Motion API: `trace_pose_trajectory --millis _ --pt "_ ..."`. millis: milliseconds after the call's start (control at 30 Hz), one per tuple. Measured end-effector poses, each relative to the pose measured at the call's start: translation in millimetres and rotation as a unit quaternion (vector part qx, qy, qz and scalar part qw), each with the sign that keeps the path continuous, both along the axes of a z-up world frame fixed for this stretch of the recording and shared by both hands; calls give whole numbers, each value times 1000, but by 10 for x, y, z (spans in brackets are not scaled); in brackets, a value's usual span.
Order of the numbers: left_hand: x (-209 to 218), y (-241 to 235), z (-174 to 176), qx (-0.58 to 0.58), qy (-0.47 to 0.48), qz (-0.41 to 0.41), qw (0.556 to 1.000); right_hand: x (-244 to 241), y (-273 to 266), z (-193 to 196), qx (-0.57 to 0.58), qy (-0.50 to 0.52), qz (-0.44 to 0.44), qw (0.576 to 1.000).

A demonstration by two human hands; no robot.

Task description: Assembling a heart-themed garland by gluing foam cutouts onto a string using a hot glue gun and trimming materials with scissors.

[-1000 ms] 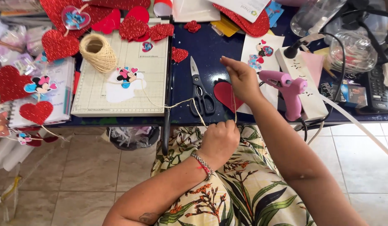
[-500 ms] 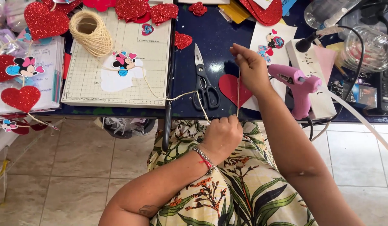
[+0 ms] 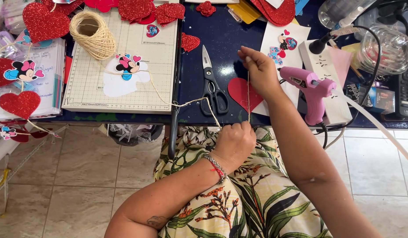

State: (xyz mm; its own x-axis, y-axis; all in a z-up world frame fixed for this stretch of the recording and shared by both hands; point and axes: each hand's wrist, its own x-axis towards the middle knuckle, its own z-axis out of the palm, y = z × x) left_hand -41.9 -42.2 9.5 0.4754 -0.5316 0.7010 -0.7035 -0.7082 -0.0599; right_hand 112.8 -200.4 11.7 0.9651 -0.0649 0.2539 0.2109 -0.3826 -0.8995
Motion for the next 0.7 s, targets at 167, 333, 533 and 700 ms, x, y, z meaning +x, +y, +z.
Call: trace_pose_trajectory --millis 167,333,533,700 --pt "40 28 65 25 65 -40 997 1 -10 -23 31 18 4 999" --pt "56 69 339 8 37 -51 998 -10 0 -19 33 18 6 999" --pt "147 -13 -73 34 48 -67 996 5 -28 0 -4 16 19 1000" --pt "202 -82 -170 61 56 -81 993 19 -77 -52 -4 26 40 999"
